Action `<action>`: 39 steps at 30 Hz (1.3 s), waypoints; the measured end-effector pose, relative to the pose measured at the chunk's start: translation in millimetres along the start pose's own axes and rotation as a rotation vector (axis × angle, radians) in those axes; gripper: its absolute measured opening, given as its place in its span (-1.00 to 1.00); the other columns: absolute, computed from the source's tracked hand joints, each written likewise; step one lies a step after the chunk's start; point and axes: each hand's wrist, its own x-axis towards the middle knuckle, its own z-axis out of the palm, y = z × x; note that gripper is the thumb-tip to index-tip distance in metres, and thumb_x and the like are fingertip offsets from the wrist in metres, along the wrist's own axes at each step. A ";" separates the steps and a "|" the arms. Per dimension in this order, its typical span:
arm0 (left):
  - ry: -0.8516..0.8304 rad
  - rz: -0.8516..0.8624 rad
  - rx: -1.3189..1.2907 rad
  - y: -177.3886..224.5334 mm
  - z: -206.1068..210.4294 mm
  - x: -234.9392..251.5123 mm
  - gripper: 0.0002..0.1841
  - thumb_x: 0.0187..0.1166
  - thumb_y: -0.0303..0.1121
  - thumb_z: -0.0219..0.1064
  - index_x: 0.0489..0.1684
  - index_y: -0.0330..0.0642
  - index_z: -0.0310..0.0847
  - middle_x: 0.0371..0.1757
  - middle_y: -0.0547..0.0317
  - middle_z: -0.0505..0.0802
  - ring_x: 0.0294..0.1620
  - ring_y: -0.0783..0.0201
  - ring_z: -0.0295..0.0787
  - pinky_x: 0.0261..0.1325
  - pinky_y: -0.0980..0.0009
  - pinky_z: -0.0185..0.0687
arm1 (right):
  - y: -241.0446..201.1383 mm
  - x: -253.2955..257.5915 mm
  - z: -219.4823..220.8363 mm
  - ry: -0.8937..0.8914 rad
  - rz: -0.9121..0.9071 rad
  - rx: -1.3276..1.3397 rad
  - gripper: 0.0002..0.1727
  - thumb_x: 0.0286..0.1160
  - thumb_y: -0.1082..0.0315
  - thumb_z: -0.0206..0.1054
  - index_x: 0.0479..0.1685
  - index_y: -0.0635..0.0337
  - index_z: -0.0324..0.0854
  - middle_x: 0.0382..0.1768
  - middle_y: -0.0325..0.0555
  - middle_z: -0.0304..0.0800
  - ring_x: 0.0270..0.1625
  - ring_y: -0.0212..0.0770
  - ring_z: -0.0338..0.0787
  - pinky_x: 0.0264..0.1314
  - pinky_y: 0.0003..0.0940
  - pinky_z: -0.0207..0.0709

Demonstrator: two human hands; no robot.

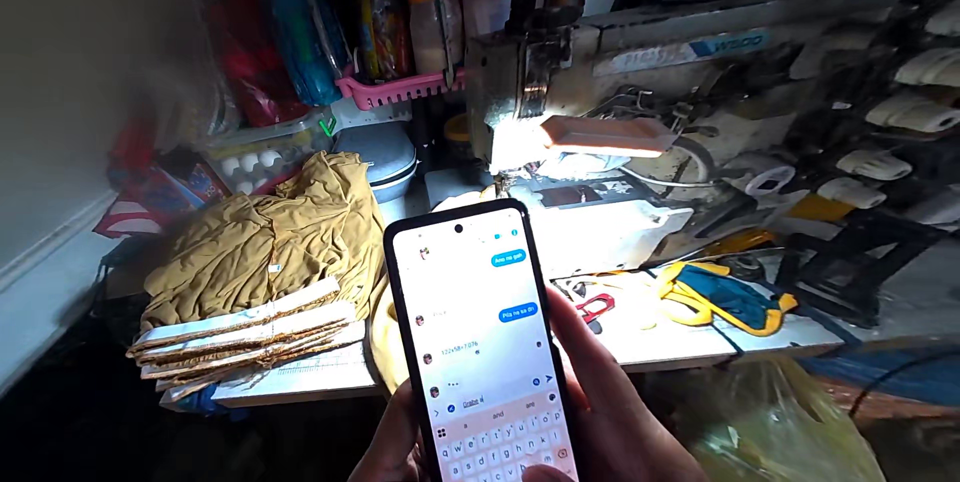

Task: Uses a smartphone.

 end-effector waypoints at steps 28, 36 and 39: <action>-0.027 -0.012 -0.054 4.3 -2.8 -0.6 -0.48 0.66 -0.51 0.21 0.62 0.08 0.43 0.41 0.30 0.77 0.38 0.30 0.74 0.35 0.16 0.74 | -4.2 0.3 -4.1 -0.037 -0.025 0.079 -0.08 0.45 0.68 0.13 0.82 0.53 -0.36 0.75 0.12 0.25 0.55 -0.20 0.62 0.52 -0.21 0.64; 0.000 -0.024 -0.016 5.1 -0.8 -0.3 -0.53 0.70 -0.47 0.17 0.57 0.13 0.48 0.39 0.34 0.78 0.36 0.34 0.75 0.30 0.20 0.77 | 0.7 -0.9 -10.3 -0.076 -0.026 0.131 -0.17 0.64 0.63 0.04 0.86 0.42 -0.36 0.72 0.01 0.32 0.51 -0.28 0.65 0.51 -0.25 0.62; 0.031 -0.028 -0.013 4.9 0.0 -0.1 -0.55 0.72 -0.49 0.15 0.55 0.12 0.52 0.36 0.33 0.80 0.32 0.34 0.78 0.29 0.22 0.79 | 0.9 0.1 -12.9 -0.119 -0.005 0.123 -0.11 0.64 0.58 0.10 0.87 0.37 -0.44 0.72 0.00 0.33 0.57 -0.19 0.61 0.53 -0.10 0.62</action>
